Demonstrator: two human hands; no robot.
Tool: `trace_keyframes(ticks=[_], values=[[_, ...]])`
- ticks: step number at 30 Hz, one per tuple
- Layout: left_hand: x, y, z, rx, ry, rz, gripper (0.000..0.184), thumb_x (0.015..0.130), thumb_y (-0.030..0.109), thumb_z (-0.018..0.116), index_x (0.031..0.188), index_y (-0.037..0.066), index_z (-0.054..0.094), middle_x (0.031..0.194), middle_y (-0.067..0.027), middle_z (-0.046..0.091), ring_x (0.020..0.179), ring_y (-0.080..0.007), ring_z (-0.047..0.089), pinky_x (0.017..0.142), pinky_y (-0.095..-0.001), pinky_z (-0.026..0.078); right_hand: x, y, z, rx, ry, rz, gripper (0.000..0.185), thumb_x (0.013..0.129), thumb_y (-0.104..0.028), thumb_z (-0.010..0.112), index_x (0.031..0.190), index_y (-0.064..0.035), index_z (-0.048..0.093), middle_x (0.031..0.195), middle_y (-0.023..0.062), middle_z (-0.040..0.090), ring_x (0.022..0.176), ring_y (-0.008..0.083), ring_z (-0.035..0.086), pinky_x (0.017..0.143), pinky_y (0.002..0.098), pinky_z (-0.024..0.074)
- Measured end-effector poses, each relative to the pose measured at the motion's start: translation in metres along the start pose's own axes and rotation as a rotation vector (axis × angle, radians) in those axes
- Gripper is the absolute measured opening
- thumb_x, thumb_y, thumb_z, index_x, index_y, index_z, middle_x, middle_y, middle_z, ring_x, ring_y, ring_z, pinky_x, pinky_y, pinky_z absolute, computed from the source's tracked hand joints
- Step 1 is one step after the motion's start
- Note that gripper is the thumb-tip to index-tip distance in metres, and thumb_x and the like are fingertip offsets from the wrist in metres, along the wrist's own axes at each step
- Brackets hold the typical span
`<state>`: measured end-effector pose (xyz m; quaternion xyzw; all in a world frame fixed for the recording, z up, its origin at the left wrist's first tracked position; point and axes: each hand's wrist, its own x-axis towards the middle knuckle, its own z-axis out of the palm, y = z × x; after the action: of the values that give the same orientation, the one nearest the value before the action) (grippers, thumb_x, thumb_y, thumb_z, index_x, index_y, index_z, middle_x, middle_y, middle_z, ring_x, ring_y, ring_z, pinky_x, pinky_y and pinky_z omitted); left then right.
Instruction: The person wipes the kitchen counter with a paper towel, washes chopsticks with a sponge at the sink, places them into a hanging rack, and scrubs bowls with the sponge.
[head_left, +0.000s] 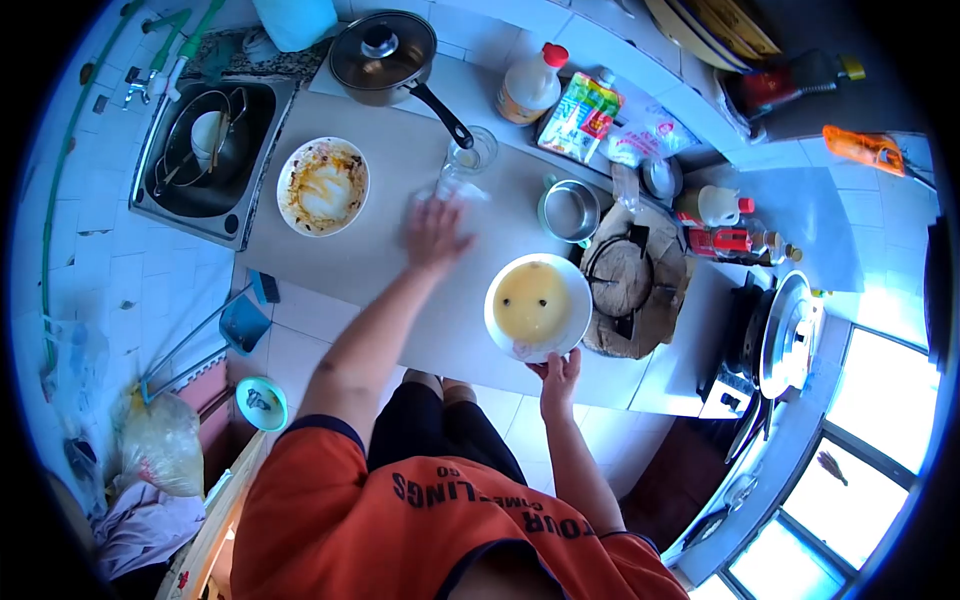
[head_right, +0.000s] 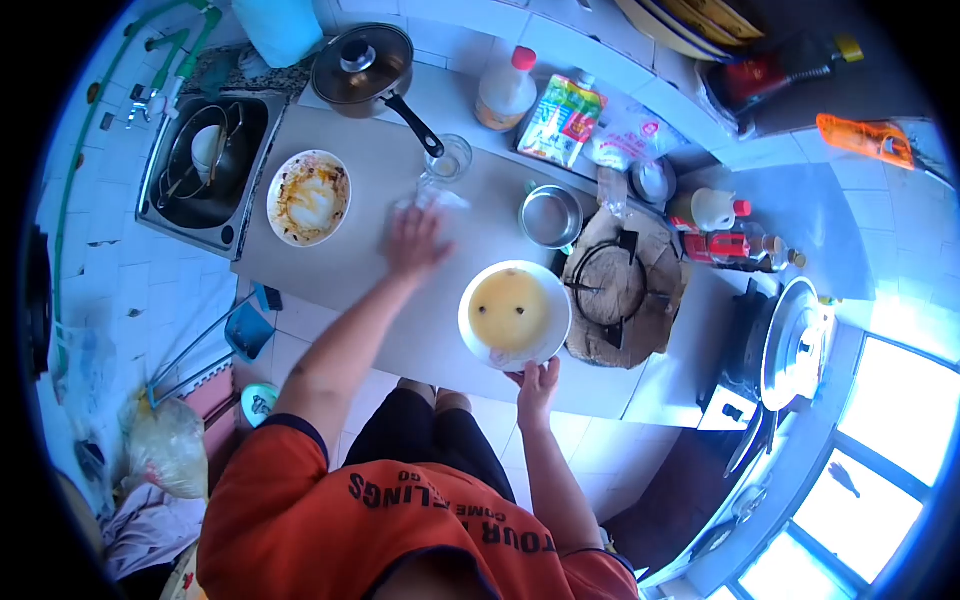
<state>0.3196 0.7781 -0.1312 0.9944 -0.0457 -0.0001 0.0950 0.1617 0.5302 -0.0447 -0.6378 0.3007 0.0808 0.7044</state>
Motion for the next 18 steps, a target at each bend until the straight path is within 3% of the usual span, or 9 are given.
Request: trace_keyframes(ticks=[2,5,7,11,12,15,18], values=[[0.002,-0.039,-0.001,0.071,0.121,-0.14,0.061,0.088,0.048,0.038,0.136,0.01,0.032,0.144,-0.0088,0.024,0.133,-0.0295,0.021,0.108,-0.0459,0.013,0.005,0.002,-0.014,-0.003,0.01,-0.019,0.025,0.088,-0.007,0.043,0.112,-0.0022,0.036,0.101,0.0146,0.052,0.084,0.0243,0.06,0.072,0.0356,0.0547],[-0.017,-0.061,0.008,0.025,0.154,-0.26,0.066,0.087,0.048,0.041,0.138,0.008,0.027,0.145,-0.0103,0.023,0.133,-0.0314,0.021,0.108,-0.0469,0.014,0.011,0.004,-0.029,-0.014,0.003,-0.004,0.029,0.089,-0.006,0.04,0.116,0.0009,0.03,0.108,0.0207,0.049,0.088,0.0283,0.06,0.075,0.0368,0.0551],[-0.04,-0.029,0.006,-0.005,0.053,-0.201,0.068,0.086,0.047,0.044,0.137,0.005,0.028,0.144,-0.0123,0.024,0.132,-0.0329,0.02,0.108,-0.0477,0.014,0.011,0.007,-0.034,0.013,0.012,0.018,0.028,0.089,-0.007,0.041,0.115,-0.0003,0.033,0.106,0.0181,0.051,0.086,0.0269,0.061,0.074,0.0362,0.0547],[-0.128,0.06,0.008,-0.211,-0.145,0.141,0.072,0.08,0.049,0.052,0.134,0.006,0.034,0.142,-0.0111,0.027,0.132,-0.0336,0.021,0.108,-0.0483,0.015,0.013,0.008,-0.034,0.037,0.004,0.047,0.029,0.088,-0.007,0.042,0.116,-0.0017,0.036,0.104,0.0159,0.052,0.084,0.025,0.061,0.073,0.0357,0.0541],[-0.147,0.071,0.01,-0.316,-0.171,0.227,0.074,0.079,0.05,0.053,0.136,0.006,0.031,0.143,-0.011,0.025,0.132,-0.0331,0.02,0.108,-0.0478,0.014,0.014,0.009,-0.034,0.034,-0.009,0.047,0.03,0.087,-0.006,0.042,0.116,-0.0017,0.036,0.104,0.016,0.052,0.084,0.0247,0.061,0.073,0.0356,0.0541],[-0.169,0.072,0.004,-0.218,-0.23,0.334,0.07,0.081,0.052,0.048,0.134,0.009,0.036,0.145,-0.0073,0.023,0.134,-0.0286,0.017,0.109,-0.0469,0.01,0.013,0.011,-0.034,0.031,-0.024,0.067,0.03,0.087,-0.006,0.043,0.116,-0.0017,0.036,0.104,0.0162,0.052,0.083,0.0244,0.061,0.073,0.0356,0.0541],[-0.121,0.034,-0.006,-0.045,-0.299,0.145,0.071,0.083,0.053,0.045,0.136,0.008,0.033,0.147,-0.0074,0.019,0.135,-0.0282,0.015,0.11,-0.046,0.007,0.015,0.015,-0.038,0.007,-0.038,0.074,0.029,0.087,-0.006,0.042,0.115,0.0003,0.033,0.104,0.0189,0.051,0.083,0.0262,0.061,0.073,0.0365,0.0546]])
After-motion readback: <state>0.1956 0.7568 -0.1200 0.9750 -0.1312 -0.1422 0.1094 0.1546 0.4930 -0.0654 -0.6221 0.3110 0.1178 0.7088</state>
